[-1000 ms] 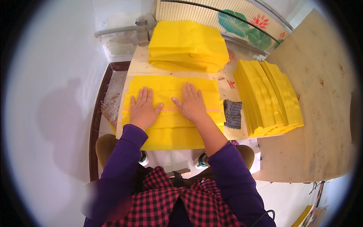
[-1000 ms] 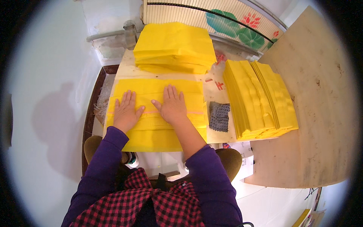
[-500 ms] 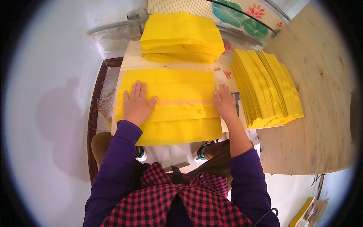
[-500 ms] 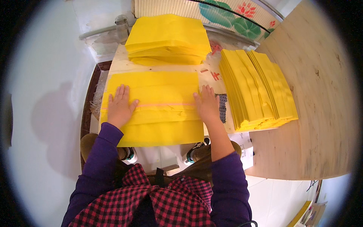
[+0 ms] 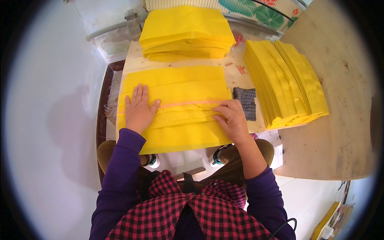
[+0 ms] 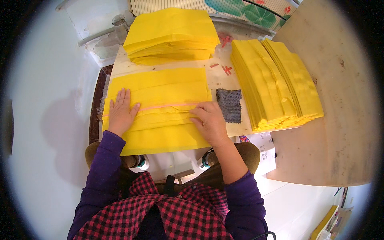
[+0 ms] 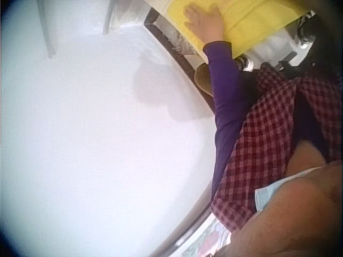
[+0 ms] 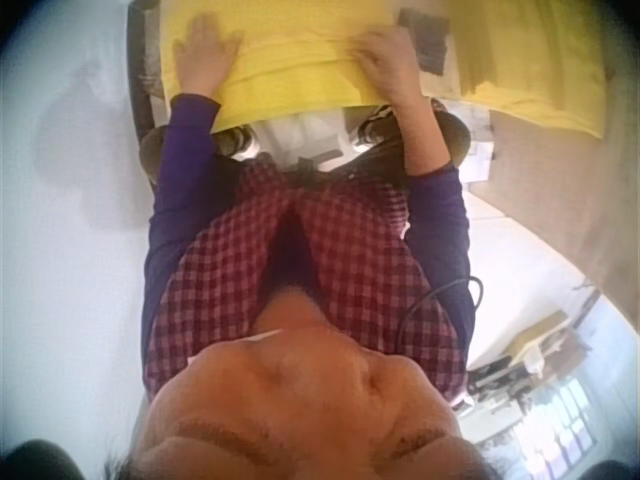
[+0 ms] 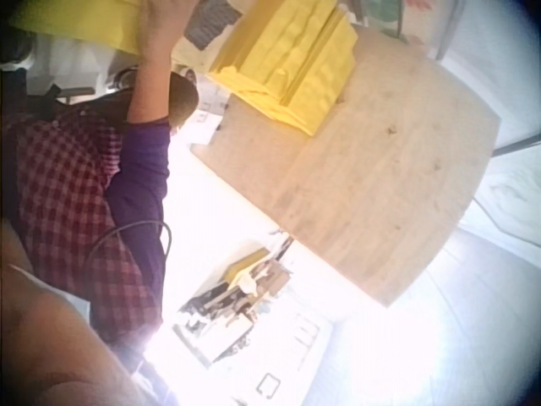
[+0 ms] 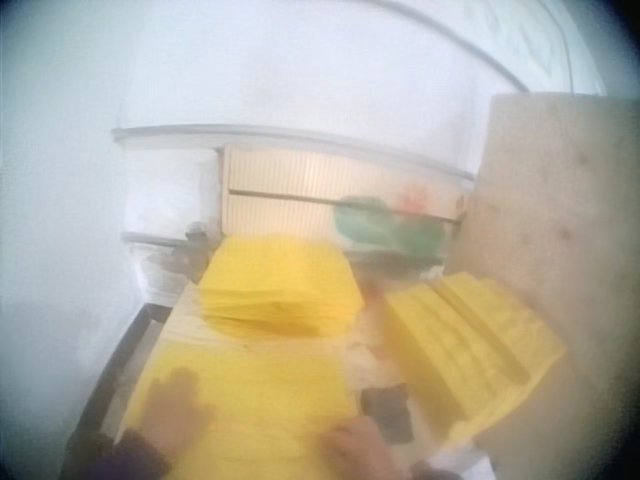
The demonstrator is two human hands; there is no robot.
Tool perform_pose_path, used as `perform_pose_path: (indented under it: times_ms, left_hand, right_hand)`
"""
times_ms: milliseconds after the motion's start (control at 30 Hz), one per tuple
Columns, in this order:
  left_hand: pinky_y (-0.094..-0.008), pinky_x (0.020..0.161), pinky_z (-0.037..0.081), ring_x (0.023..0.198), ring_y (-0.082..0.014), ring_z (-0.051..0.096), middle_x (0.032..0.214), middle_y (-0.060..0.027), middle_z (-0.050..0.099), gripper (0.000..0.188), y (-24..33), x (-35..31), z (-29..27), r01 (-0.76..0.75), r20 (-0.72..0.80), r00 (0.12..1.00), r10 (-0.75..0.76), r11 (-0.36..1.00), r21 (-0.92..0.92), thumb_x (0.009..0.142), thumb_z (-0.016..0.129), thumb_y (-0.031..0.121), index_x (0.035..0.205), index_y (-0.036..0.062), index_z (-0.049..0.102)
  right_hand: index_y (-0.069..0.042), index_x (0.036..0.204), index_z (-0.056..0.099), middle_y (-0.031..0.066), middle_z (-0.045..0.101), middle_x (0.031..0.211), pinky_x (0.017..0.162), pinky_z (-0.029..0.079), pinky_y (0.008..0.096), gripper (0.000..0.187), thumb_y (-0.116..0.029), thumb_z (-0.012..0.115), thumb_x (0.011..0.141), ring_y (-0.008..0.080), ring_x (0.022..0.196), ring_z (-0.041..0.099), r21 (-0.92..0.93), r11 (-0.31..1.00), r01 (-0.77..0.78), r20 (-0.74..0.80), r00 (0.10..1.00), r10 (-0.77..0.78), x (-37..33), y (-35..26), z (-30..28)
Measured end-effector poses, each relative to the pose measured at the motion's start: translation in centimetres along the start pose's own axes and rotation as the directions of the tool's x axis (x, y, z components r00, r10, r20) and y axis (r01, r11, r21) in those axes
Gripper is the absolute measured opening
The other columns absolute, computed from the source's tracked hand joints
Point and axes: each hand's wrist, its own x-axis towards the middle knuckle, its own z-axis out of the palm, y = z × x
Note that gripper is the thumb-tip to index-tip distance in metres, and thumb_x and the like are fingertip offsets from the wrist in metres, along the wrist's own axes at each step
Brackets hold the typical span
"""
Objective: The person folds yellow fabric pieces on a table, aligning edges and creasing folds. They stack the folded pieces and secure the stack with a pink rubber band.
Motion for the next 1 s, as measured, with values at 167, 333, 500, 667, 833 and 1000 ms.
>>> perform_pose_path:
  times_ms: [167,333,500,667,833,1000]
  left_hand:
    - [-0.0470,0.117,0.012,0.145,-0.0257,0.021,0.157,-0.0137,0.024,0.070,0.1,-0.1,-0.1,0.005,0.013,1.000,-0.005,1.000,0.008,0.096,0.044,0.048,0.150,0.0067,0.026]
    - [-0.0469,0.117,0.013,0.145,-0.0258,0.020,0.157,-0.0133,0.023,0.070,0.0,0.0,0.0,-0.006,0.008,1.000,0.006,1.000,0.029,0.097,0.042,0.049,0.150,0.0072,0.026]
    - [-0.0472,0.116,0.013,0.145,-0.0260,0.021,0.157,-0.0133,0.024,0.070,-0.1,0.0,0.0,-0.015,0.002,1.000,0.015,0.999,0.037,0.097,0.041,0.050,0.150,0.0072,0.026]
    - [-0.0477,0.116,0.014,0.145,-0.0266,0.022,0.156,-0.0137,0.024,0.070,-0.1,-0.1,0.0,-0.017,0.001,1.000,0.017,0.999,0.037,0.097,0.041,0.050,0.150,0.0070,0.026]
    - [-0.0484,0.116,0.013,0.145,-0.0268,0.022,0.156,-0.0145,0.025,0.071,-0.2,-0.1,0.0,-0.026,-0.012,1.000,0.026,1.000,0.005,0.096,0.042,0.051,0.149,0.0057,0.028]
    - [-0.0484,0.116,0.013,0.145,-0.0268,0.022,0.156,-0.0146,0.026,0.071,-0.2,-0.1,0.1,-0.031,-0.018,0.999,0.031,1.000,-0.002,0.096,0.042,0.051,0.149,0.0056,0.028]
  right_hand:
    - [-0.010,0.087,0.069,0.0067,0.061,0.093,0.081,0.048,0.0377,0.018,-0.005,0.073,0.070,0.0289,0.094,0.056,-0.016,0.999,0.036,0.046,0.998,-0.035,0.5,-0.2,0.5]
    - [-0.008,0.085,0.068,0.0074,0.061,0.092,0.080,0.049,0.0375,0.014,-0.007,0.073,0.072,0.0290,0.093,0.056,0.016,1.000,0.015,0.022,1.000,-0.015,0.3,0.1,0.9]
    - [-0.007,0.085,0.068,0.0081,0.061,0.092,0.079,0.049,0.0380,0.013,-0.007,0.073,0.073,0.0299,0.092,0.056,0.040,0.999,-0.008,-0.003,1.000,0.008,0.2,0.2,1.0]
    - [-0.006,0.083,0.066,0.0092,0.061,0.090,0.078,0.048,0.0384,0.011,-0.005,0.072,0.074,0.0308,0.092,0.057,0.074,0.997,-0.029,0.012,1.000,0.028,0.3,0.2,0.8]
    - [-0.006,0.084,0.066,0.0097,0.062,0.089,0.078,0.048,0.0394,0.012,-0.005,0.072,0.074,0.0319,0.091,0.057,0.080,0.997,-0.004,-0.022,1.000,0.005,0.2,0.4,0.6]
    - [-0.006,0.086,0.067,0.0092,0.064,0.091,0.078,0.048,0.0381,0.018,-0.002,0.074,0.070,0.0308,0.090,0.058,0.069,0.997,-0.024,-0.029,0.999,0.026,-0.3,1.1,0.0]
